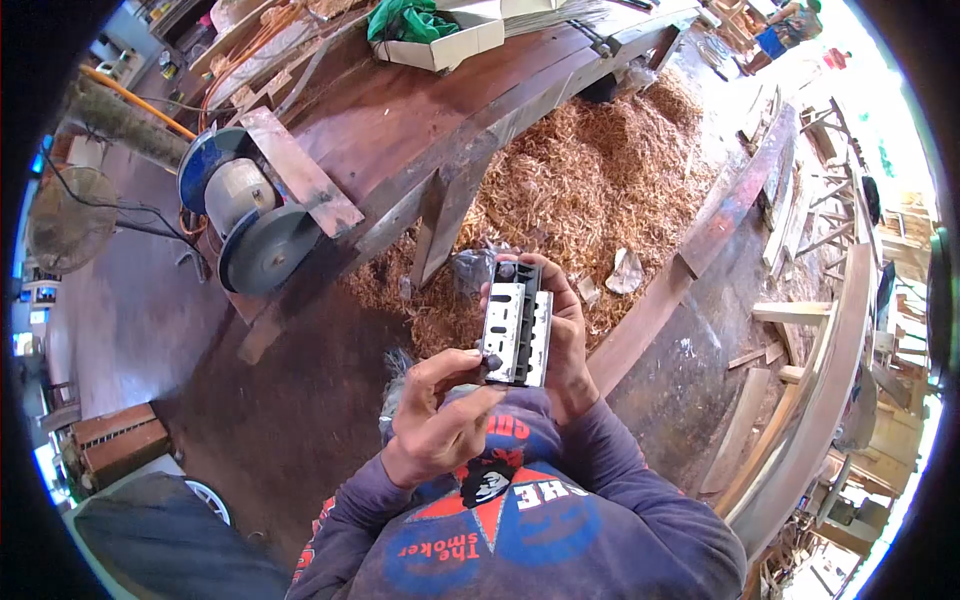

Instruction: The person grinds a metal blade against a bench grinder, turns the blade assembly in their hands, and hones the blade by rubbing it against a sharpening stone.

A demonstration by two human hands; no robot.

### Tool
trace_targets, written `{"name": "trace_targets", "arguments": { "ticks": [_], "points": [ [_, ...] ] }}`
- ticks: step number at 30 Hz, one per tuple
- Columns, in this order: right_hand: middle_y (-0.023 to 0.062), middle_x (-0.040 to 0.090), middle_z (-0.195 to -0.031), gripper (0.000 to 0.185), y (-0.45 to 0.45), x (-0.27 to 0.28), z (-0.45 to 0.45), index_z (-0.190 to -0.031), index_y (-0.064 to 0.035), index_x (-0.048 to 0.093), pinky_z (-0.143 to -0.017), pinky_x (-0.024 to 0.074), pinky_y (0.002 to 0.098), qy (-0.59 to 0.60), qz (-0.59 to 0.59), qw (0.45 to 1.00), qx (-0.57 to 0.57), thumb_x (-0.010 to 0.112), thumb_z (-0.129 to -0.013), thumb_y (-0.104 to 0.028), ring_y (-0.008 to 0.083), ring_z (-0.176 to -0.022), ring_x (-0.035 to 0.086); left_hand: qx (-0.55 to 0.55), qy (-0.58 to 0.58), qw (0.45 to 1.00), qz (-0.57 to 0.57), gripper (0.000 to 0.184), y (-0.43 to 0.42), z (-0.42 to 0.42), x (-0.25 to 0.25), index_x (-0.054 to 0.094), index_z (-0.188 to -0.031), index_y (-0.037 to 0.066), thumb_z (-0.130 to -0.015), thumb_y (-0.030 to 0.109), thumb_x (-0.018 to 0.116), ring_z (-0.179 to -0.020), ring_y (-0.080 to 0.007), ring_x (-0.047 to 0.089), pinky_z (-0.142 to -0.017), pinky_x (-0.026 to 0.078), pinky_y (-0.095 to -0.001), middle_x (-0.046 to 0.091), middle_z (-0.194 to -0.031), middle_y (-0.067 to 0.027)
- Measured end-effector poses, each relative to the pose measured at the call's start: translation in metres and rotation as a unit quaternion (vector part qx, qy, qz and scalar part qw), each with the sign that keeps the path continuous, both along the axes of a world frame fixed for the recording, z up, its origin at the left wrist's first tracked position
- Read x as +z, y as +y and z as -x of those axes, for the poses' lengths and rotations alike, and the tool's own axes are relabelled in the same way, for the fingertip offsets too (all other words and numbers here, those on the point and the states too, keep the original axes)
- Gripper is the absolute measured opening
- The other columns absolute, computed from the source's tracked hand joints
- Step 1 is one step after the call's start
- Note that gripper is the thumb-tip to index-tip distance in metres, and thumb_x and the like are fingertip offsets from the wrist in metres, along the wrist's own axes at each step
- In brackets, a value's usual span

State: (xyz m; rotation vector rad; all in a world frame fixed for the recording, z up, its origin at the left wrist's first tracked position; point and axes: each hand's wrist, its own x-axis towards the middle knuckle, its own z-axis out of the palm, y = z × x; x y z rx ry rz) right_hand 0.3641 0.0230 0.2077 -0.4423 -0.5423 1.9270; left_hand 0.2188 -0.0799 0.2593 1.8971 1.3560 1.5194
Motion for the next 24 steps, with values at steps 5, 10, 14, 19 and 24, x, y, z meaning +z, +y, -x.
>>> {"name": "trace_targets", "arguments": {
  "ticks": [5, 10, 14, 19, 24],
  "points": [
    [0.0201, 0.053, -0.141, 0.056, 0.001, -0.005, -0.004, -0.139, -0.005, 0.05, -0.094, 0.0597, 0.0462, 0.023, 0.016, 0.999, 0.025, 0.071, -0.087, -0.009, 0.0363, -0.117, 0.063, 0.014, 0.0, 1.0, 0.012, 0.028, 0.0, -0.01, 0.004, 0.073, -0.098, 0.002, -0.074, -0.013, 0.076, -0.107, -0.0267, 0.062, -0.084, 0.061, -0.031, 0.053, -0.122, -0.02],
    [0.0198, 0.053, -0.142, 0.053, 0.003, -0.008, -0.008, -0.14, -0.0048, 0.049, -0.095, 0.0595, 0.0462, 0.035, 0.036, 0.998, 0.046, 0.065, -0.089, -0.004, 0.0364, -0.118, 0.063, 0.03, 0.002, 0.999, 0.025, 0.03, 0.0, -0.018, 0.005, 0.073, -0.098, 0.003, -0.073, -0.014, 0.076, -0.108, -0.0268, 0.062, -0.084, 0.061, -0.0304, 0.053, -0.121, -0.0204],
    [0.0203, 0.054, -0.141, 0.053, 0.006, -0.015, -0.01, -0.139, -0.0043, 0.049, -0.095, 0.0594, 0.0459, 0.012, 0.059, 0.997, 0.057, 0.063, -0.089, -0.002, 0.0358, -0.117, 0.064, 0.046, 0.0, 0.999, 0.029, 0.03, 0.001, -0.021, 0.004, 0.073, -0.098, 0.003, -0.073, -0.014, 0.076, -0.108, -0.0271, 0.063, -0.084, 0.061, -0.0302, 0.053, -0.121, -0.0208],
    [0.0213, 0.054, -0.141, 0.053, 0.006, -0.019, -0.007, -0.139, -0.0033, 0.048, -0.095, 0.059, 0.0455, -0.004, 0.082, 0.994, 0.07, 0.062, -0.088, -0.001, 0.0348, -0.117, 0.064, 0.072, 0.001, 0.997, 0.032, 0.024, 0.001, -0.023, 0.001, 0.072, -0.095, 0.003, -0.076, -0.01, 0.077, -0.104, -0.0271, 0.065, -0.082, 0.06, -0.0314, 0.055, -0.119, -0.0209],
    [0.0217, 0.054, -0.14, 0.052, 0.006, -0.021, -0.001, -0.139, -0.0035, 0.048, -0.096, 0.0586, 0.0455, 0.006, 0.077, 0.994, 0.072, 0.061, -0.089, -0.001, 0.0344, -0.116, 0.065, 0.096, -0.013, 0.995, 0.031, 0.02, 0.0, -0.021, -0.002, 0.069, -0.093, 0.004, -0.079, -0.007, 0.077, -0.101, -0.0267, 0.068, -0.079, 0.062, -0.0328, 0.055, -0.118, -0.0216]
  ]
}}
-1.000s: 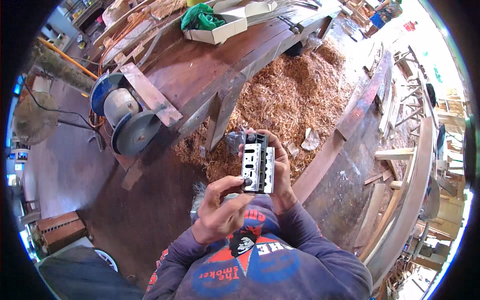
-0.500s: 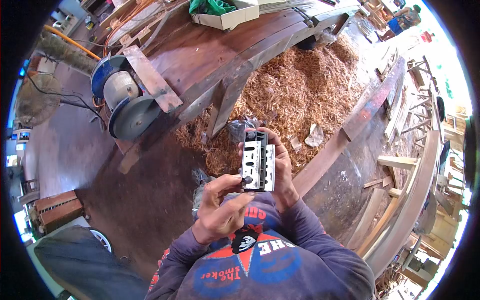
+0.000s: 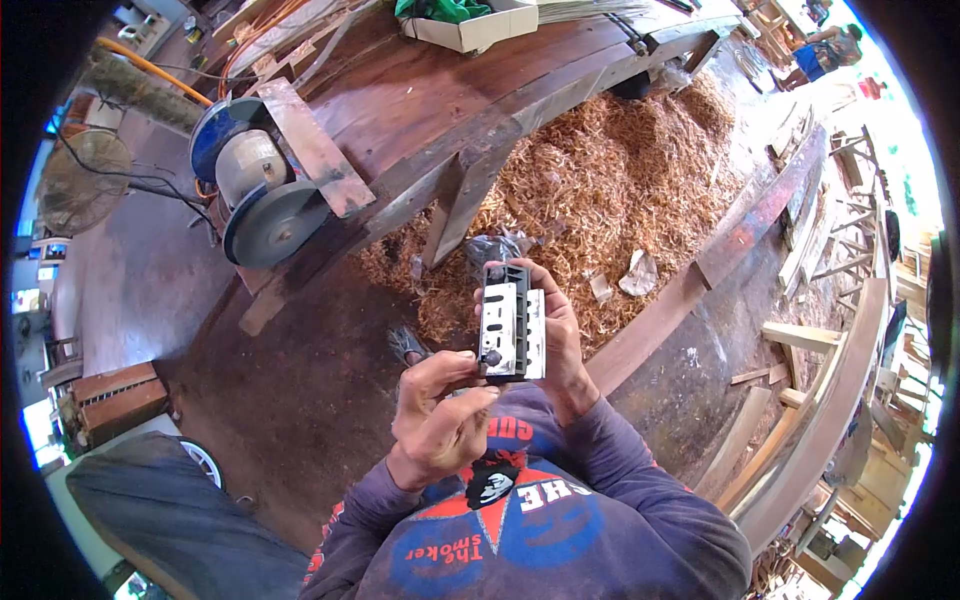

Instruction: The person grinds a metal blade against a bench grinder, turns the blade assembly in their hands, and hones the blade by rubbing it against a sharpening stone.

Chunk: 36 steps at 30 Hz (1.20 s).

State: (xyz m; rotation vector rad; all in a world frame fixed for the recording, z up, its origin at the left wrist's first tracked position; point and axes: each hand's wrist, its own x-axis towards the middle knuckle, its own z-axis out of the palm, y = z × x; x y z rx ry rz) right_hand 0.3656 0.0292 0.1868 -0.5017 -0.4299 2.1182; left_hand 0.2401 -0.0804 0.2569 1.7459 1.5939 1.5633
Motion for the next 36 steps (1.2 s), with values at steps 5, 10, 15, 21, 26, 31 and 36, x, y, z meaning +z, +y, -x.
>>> {"name": "trace_targets", "arguments": {
  "ticks": [5, 10, 15, 21, 26, 31, 36],
  "points": [
    [0.0213, 0.055, -0.14, 0.051, -0.003, -0.004, 0.004, -0.138, -0.0044, 0.049, -0.094, 0.0592, 0.0454, -0.007, 0.009, 1.0, 0.002, 0.061, -0.089, 0.0, 0.0344, -0.115, 0.065, 0.006, -0.011, 1.0, 0.006, 0.019, -0.001, 0.003, 0.001, 0.065, -0.093, 0.004, -0.081, -0.006, 0.076, -0.097, -0.0259, 0.069, -0.077, 0.062, -0.033, 0.054, -0.118, -0.0212],
    [0.0206, 0.056, -0.138, 0.048, -0.004, -0.004, 0.009, -0.137, -0.005, 0.05, -0.093, 0.06, 0.0455, -0.01, 0.022, 1.0, 0.0, 0.06, -0.09, 0.002, 0.0343, -0.114, 0.066, 0.006, -0.011, 1.0, 0.0, 0.022, 0.001, 0.01, 0.001, 0.066, -0.094, 0.002, -0.079, -0.01, 0.076, -0.098, -0.0263, 0.069, -0.078, 0.063, -0.0319, 0.054, -0.118, -0.0209],
    [0.0199, 0.058, -0.137, 0.048, -0.003, -0.003, 0.011, -0.136, -0.0052, 0.051, -0.09, 0.0611, 0.0446, 0.007, 0.025, 1.0, -0.004, 0.061, -0.09, 0.001, 0.0331, -0.111, 0.067, 0.0, -0.015, 1.0, -0.012, 0.026, 0.003, 0.012, 0.001, 0.067, -0.095, 0.001, -0.076, -0.014, 0.076, -0.098, -0.026, 0.07, -0.078, 0.064, -0.0304, 0.054, -0.118, -0.0212],
    [0.0192, 0.06, -0.133, 0.048, 0.0, -0.002, 0.011, -0.137, -0.0056, 0.05, -0.089, 0.0615, 0.0438, -0.003, 0.022, 1.0, -0.006, 0.063, -0.091, -0.001, 0.0315, -0.109, 0.068, 0.009, -0.01, 1.0, 0.004, 0.022, 0.005, 0.014, 0.001, 0.064, -0.09, 0.002, -0.078, -0.007, 0.08, -0.095, -0.025, 0.069, -0.077, 0.062, -0.0321, 0.053, -0.118, -0.0203],
    [0.0193, 0.061, -0.131, 0.047, 0.002, -0.001, 0.014, -0.136, -0.0051, 0.05, -0.087, 0.0621, 0.0432, -0.01, 0.02, 1.0, -0.004, 0.062, -0.092, -0.002, 0.0313, -0.108, 0.069, 0.01, -0.015, 1.0, -0.007, 0.022, 0.008, 0.015, 0.001, 0.064, -0.089, 0.002, -0.077, -0.007, 0.08, -0.093, -0.0244, 0.07, -0.075, 0.062, -0.0317, 0.053, -0.117, -0.02],
    [0.0198, 0.063, -0.128, 0.047, 0.003, -0.002, 0.017, -0.137, -0.0042, 0.05, -0.085, 0.0626, 0.0425, -0.032, 0.029, 0.999, 0.004, 0.063, -0.091, -0.003, 0.0307, -0.105, 0.07, 0.016, -0.014, 1.0, -0.01, 0.023, 0.011, 0.018, 0.001, 0.064, -0.089, 0.002, -0.077, -0.007, 0.081, -0.092, -0.0237, 0.07, -0.073, 0.062, -0.031, 0.054, -0.117, -0.0196],
    [0.0197, 0.065, -0.123, 0.047, 0.003, -0.004, 0.019, -0.137, -0.0037, 0.05, -0.085, 0.0626, 0.0419, -0.003, 0.051, 0.999, 0.004, 0.061, -0.092, 0.0, 0.0302, -0.104, 0.07, 0.034, -0.019, 0.999, -0.016, 0.024, 0.014, 0.02, 0.002, 0.063, -0.092, 0.002, -0.078, -0.007, 0.081, -0.088, -0.0221, 0.07, -0.073, 0.062, -0.0306, 0.055, -0.116, -0.0192]
  ]
}}
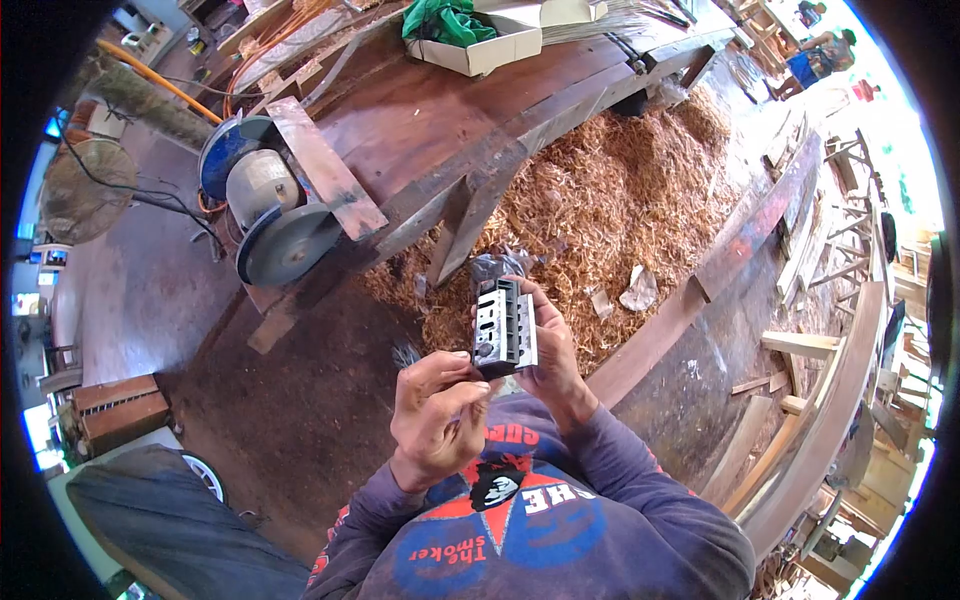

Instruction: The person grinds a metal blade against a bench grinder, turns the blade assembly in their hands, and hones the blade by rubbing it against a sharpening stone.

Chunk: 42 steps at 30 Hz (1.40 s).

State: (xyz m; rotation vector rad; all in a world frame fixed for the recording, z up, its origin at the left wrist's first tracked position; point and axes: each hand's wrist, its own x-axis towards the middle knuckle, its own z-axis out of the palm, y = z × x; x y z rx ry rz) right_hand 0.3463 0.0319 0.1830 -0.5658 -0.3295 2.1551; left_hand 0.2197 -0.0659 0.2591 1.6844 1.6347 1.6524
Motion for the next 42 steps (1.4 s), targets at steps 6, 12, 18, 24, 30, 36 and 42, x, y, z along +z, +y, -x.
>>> {"name": "trace_targets", "arguments": {
  "ticks": [6, 12, 18, 24, 30, 36, 42],
  "points": [
    [0.0163, 0.065, -0.12, 0.045, 0.002, 0.01, 0.005, -0.135, -0.0029, 0.05, -0.087, 0.0612, 0.0398, -0.012, 0.013, 1.0, -0.006, 0.064, -0.093, -0.003, 0.026, -0.105, 0.069, 0.012, -0.007, 1.0, 0.008, 0.025, 0.004, 0.002, 0.0, 0.063, -0.094, 0.001, -0.079, -0.006, 0.081, -0.086, -0.0185, 0.067, -0.07, 0.058, -0.0282, 0.059, -0.111, -0.0174],
    [0.0128, 0.065, -0.119, 0.044, 0.007, 0.014, 0.007, -0.134, -0.0025, 0.051, -0.089, 0.0601, 0.0376, -0.011, -0.01, 1.0, 0.001, 0.068, -0.094, -0.009, 0.0214, -0.103, 0.069, 0.041, 0.015, 0.999, 0.009, 0.029, 0.01, 0.004, 0.007, 0.066, -0.099, 0.003, -0.077, -0.003, 0.083, -0.087, -0.0214, 0.066, -0.073, 0.056, -0.0307, 0.065, -0.104, -0.0153],
    [0.0118, 0.065, -0.123, 0.048, 0.017, 0.018, 0.007, -0.137, -0.0028, 0.05, -0.089, 0.0599, 0.0369, -0.028, -0.056, 0.998, -0.015, 0.069, -0.094, -0.011, 0.02, -0.104, 0.069, 0.033, 0.036, 0.999, 0.004, 0.032, 0.008, 0.007, 0.004, 0.067, -0.099, 0.004, -0.073, -0.002, 0.085, -0.086, -0.0232, 0.067, -0.073, 0.056, -0.0315, 0.067, -0.101, -0.0144],
    [0.0141, 0.062, -0.132, 0.046, 0.024, 0.03, 0.008, -0.137, -0.0025, 0.05, -0.092, 0.0584, 0.0361, -0.024, -0.096, 0.995, -0.01, 0.068, -0.095, -0.008, 0.0207, -0.112, 0.065, 0.005, 0.027, 1.0, -0.011, 0.033, 0.006, 0.011, 0.003, 0.064, -0.1, 0.005, -0.075, -0.002, 0.084, -0.09, -0.0236, 0.066, -0.075, 0.055, -0.0318, 0.065, -0.104, -0.0164],
    [0.0173, 0.059, -0.134, 0.048, 0.025, 0.029, 0.008, -0.138, -0.003, 0.049, -0.085, 0.0617, 0.0398, -0.057, -0.096, 0.994, -0.013, 0.063, -0.091, -0.003, 0.0284, -0.105, 0.069, -0.001, 0.003, 1.0, -0.031, 0.035, 0.007, 0.011, -0.003, 0.06, -0.103, 0.003, -0.078, 0.001, 0.084, -0.092, -0.0235, 0.064, -0.075, 0.055, -0.0315, 0.062, -0.109, -0.0185],
    [0.0188, 0.058, -0.135, 0.05, 0.023, 0.029, 0.009, -0.139, -0.0026, 0.047, -0.086, 0.0615, 0.0407, -0.053, -0.09, 0.995, -0.001, 0.06, -0.091, -0.002, 0.0294, -0.105, 0.069, -0.001, 0.001, 0.999, -0.037, 0.037, 0.007, 0.012, 0.0, 0.058, -0.104, 0.003, -0.079, 0.004, 0.084, -0.093, -0.0232, 0.064, -0.076, 0.056, -0.0314, 0.061, -0.109, -0.019],
    [0.0175, 0.06, -0.133, 0.047, 0.023, 0.04, 0.012, -0.137, -0.003, 0.05, -0.088, 0.0605, 0.0382, -0.031, -0.08, 0.996, 0.004, 0.063, -0.092, -0.004, 0.0259, -0.107, 0.068, 0.008, 0.002, 0.998, -0.059, 0.037, 0.01, 0.011, 0.005, 0.06, -0.105, 0.004, -0.078, 0.002, 0.084, -0.093, -0.0254, 0.067, -0.073, 0.059, -0.0316, 0.063, -0.106, -0.0177]
  ]
}}
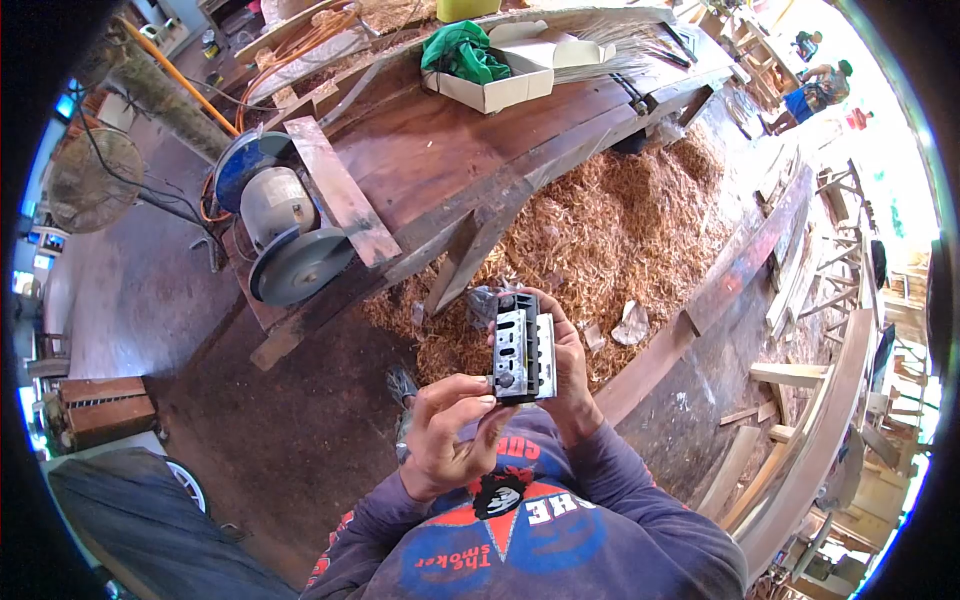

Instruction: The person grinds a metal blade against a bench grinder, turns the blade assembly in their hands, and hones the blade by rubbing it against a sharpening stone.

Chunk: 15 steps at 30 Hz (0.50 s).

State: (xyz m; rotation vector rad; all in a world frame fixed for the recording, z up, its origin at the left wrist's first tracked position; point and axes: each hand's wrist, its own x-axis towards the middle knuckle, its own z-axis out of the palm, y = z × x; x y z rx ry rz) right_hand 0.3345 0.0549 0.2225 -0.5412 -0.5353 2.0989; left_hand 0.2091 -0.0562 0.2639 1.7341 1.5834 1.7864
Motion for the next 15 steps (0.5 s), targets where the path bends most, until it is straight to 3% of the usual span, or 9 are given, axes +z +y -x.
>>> {"name": "trace_targets", "arguments": {
  "ticks": [1, 8, 10, 15],
  "points": [
    [0.0153, 0.063, -0.131, 0.045, 0.0004, 0.0012, 0.0002, -0.135, -0.0034, 0.052, -0.089, 0.0597, 0.0348, 0.013, -0.001, 1.0, 0.007, 0.068, -0.093, -0.005, 0.0213, -0.108, 0.068, 0.0, -0.013, 1.0, 0.0, 0.037, -0.0005, -0.0008, -0.0012, 0.06, -0.105, 0.004, -0.078, 0.002, 0.084, -0.093, -0.0257, 0.068, -0.072, 0.06, -0.0319, 0.063, -0.106, -0.0178],
    [0.0161, 0.062, -0.133, 0.046, -0.0017, -0.0005, 0.0027, -0.135, -0.0031, 0.052, -0.088, 0.06, 0.0347, 0.016, 0.0, 1.0, 0.007, 0.068, -0.092, -0.006, 0.0217, -0.108, 0.068, -0.01, -0.006, 1.0, -0.002, 0.038, -0.0031, 0.0015, -0.0007, 0.059, -0.107, 0.004, -0.077, 0.002, 0.084, -0.093, -0.0268, 0.068, -0.073, 0.059, -0.0327, 0.063, -0.107, -0.0184],
    [0.0191, 0.057, -0.136, 0.045, -0.002, -0.0046, 0.0023, -0.138, -0.003, 0.05, -0.089, 0.0613, 0.0422, 0.009, -0.003, 1.0, -0.002, 0.056, -0.093, -0.001, 0.0309, -0.106, 0.068, -0.012, -0.007, 1.0, 0.003, 0.039, -0.0056, 0.0019, -0.0022, 0.059, -0.107, 0.004, -0.077, 0.002, 0.084, -0.094, -0.027, 0.068, -0.075, 0.059, -0.0331, 0.063, -0.107, -0.0183],
    [0.0192, 0.057, -0.136, 0.045, -0.0015, -0.0052, 0.001, -0.137, -0.0031, 0.051, -0.089, 0.0612, 0.0419, 0.0, -0.015, 1.0, 0.005, 0.057, -0.093, -0.002, 0.0317, -0.106, 0.068, -0.016, 0.002, 1.0, 0.008, 0.041, -0.0076, 0.0041, -0.0015, 0.059, -0.109, 0.005, -0.076, 0.001, 0.084, -0.097, -0.0277, 0.066, -0.079, 0.057, -0.0342, 0.064, -0.108, -0.0172]
  ]
}}
